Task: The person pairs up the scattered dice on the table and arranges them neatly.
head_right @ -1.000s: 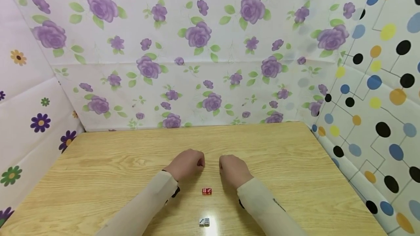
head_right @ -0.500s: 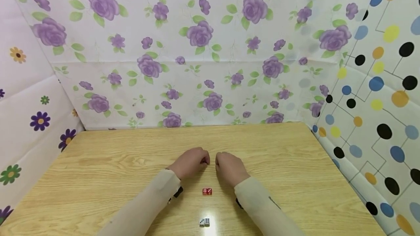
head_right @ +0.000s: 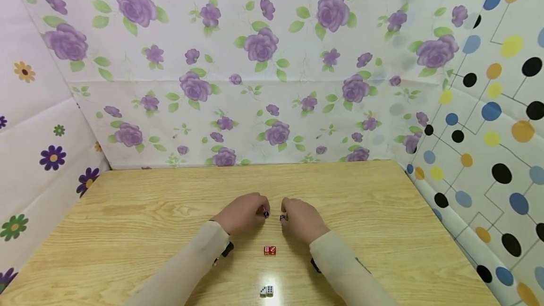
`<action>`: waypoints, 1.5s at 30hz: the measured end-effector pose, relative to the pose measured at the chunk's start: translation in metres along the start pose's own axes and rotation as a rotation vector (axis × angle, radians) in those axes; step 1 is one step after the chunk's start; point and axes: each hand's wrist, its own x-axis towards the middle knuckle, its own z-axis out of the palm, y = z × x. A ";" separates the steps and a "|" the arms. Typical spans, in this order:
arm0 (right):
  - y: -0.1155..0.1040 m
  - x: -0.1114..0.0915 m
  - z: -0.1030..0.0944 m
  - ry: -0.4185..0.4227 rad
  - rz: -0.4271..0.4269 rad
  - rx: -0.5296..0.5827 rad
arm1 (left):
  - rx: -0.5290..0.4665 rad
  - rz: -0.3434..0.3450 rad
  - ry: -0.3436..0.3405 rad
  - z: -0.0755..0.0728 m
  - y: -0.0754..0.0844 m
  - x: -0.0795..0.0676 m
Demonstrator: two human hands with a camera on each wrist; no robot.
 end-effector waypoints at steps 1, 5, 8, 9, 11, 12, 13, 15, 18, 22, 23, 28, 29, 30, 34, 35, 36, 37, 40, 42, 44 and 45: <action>0.000 0.000 -0.002 -0.004 0.006 -0.004 | 0.000 -0.003 0.002 -0.001 -0.001 -0.001; 0.001 -0.001 -0.007 -0.012 0.019 -0.025 | 0.000 0.003 0.023 -0.003 -0.002 -0.002; 0.002 0.000 -0.008 -0.020 0.016 -0.027 | -0.010 -0.002 0.025 -0.003 -0.002 -0.001; 0.002 0.000 -0.008 -0.024 0.011 -0.021 | -0.014 -0.004 0.024 -0.003 -0.001 0.000; 0.002 0.001 -0.007 -0.027 0.001 -0.015 | -0.020 -0.008 0.022 -0.002 -0.001 0.001; 0.002 0.002 -0.006 -0.027 -0.005 -0.012 | -0.022 -0.012 0.019 -0.002 0.000 0.001; 0.002 0.002 -0.006 -0.026 -0.010 -0.011 | -0.024 -0.015 0.017 -0.002 0.000 0.000; 0.002 0.003 -0.004 -0.024 -0.016 -0.014 | -0.025 -0.015 0.013 -0.003 0.001 0.000; 0.001 0.004 -0.003 -0.013 -0.028 -0.032 | -0.030 -0.021 0.008 -0.003 0.002 -0.001; 0.001 0.005 -0.002 0.000 -0.045 -0.050 | -0.032 -0.032 0.009 -0.003 0.003 0.000; 0.001 0.005 -0.002 0.002 -0.047 -0.051 | -0.027 -0.028 0.012 -0.002 0.004 0.001; 0.003 0.007 -0.001 0.005 -0.044 -0.059 | -0.012 -0.013 0.021 0.000 0.005 0.005; 0.004 0.007 -0.001 0.004 -0.043 -0.059 | -0.009 -0.015 0.021 0.000 0.005 0.006; 0.004 0.008 -0.001 -0.001 -0.041 -0.056 | -0.011 -0.018 0.021 0.000 0.005 0.006; 0.003 0.009 -0.001 -0.032 -0.033 -0.034 | -0.004 -0.023 0.018 0.000 0.004 0.007; 0.003 0.009 -0.002 -0.040 -0.030 -0.029 | -0.001 -0.020 0.020 0.000 0.004 0.008; 0.002 0.009 -0.001 -0.045 -0.030 -0.026 | 0.003 -0.017 0.022 0.000 0.003 0.008; 0.002 0.009 -0.001 -0.045 -0.030 -0.026 | 0.007 -0.015 0.024 0.000 0.003 0.008; 0.001 0.010 -0.001 -0.037 -0.031 -0.036 | 0.013 -0.013 0.030 0.000 0.003 0.008; 0.001 0.012 0.000 -0.023 -0.032 -0.046 | 0.007 -0.018 0.034 0.000 0.003 0.008; 0.001 0.014 0.000 -0.011 -0.031 -0.057 | 0.000 -0.021 0.036 -0.001 0.003 0.008; 0.001 0.015 0.001 -0.005 -0.033 -0.067 | -0.006 -0.024 0.038 -0.001 0.003 0.008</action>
